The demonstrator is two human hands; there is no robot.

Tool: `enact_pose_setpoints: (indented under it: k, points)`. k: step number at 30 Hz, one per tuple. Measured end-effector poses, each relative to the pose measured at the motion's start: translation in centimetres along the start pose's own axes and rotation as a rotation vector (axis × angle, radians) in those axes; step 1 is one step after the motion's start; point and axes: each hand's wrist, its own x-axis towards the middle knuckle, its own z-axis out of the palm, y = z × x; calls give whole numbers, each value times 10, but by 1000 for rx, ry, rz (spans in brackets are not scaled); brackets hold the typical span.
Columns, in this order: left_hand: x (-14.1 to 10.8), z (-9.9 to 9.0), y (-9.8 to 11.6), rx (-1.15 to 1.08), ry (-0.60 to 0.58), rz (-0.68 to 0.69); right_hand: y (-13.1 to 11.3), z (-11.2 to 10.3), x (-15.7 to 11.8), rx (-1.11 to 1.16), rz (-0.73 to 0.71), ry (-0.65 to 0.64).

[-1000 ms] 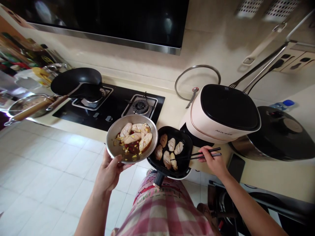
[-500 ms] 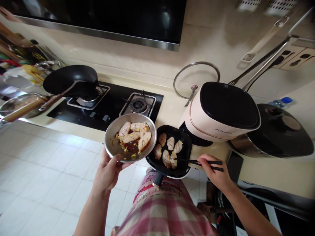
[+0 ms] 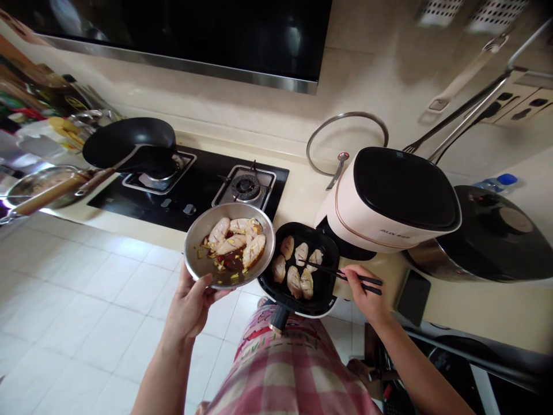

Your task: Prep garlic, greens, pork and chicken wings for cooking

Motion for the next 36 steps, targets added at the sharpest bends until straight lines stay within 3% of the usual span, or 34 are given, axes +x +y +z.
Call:
enact_pose_setpoints:
  k: [4,7,12,15,19,23,27,31,36]
  points:
    - [0,-1,1,-2,9,-5,2,10,-1,114,71,33]
    - [0,-1,1,3,13,-7,-2,4,-2,116,85,63]
    - [0,0,0,5,12,-11,-16,-20,-7,-146,-55,108]
    - [1,1,-1,-1,12,-6,-18,-21,-9,-259,-136,63]
    - [2,2,-1,-10,4,-5,-13,-12,-9,-261,-183,59]
    - [2,1,-1,-11,-3,-3,-15,-18,-12,-257,-180,75]
    - [2,-1,-1,-15,-1,-4,-30,-28,-24,-236,-242,-95]
    - [2,-2,-1,-23,7,2,-39,-18,-33,-187,-281,-340]
    - [2,-2,-1,-11,14,6,-33,-3,-37,-163,-270,-300]
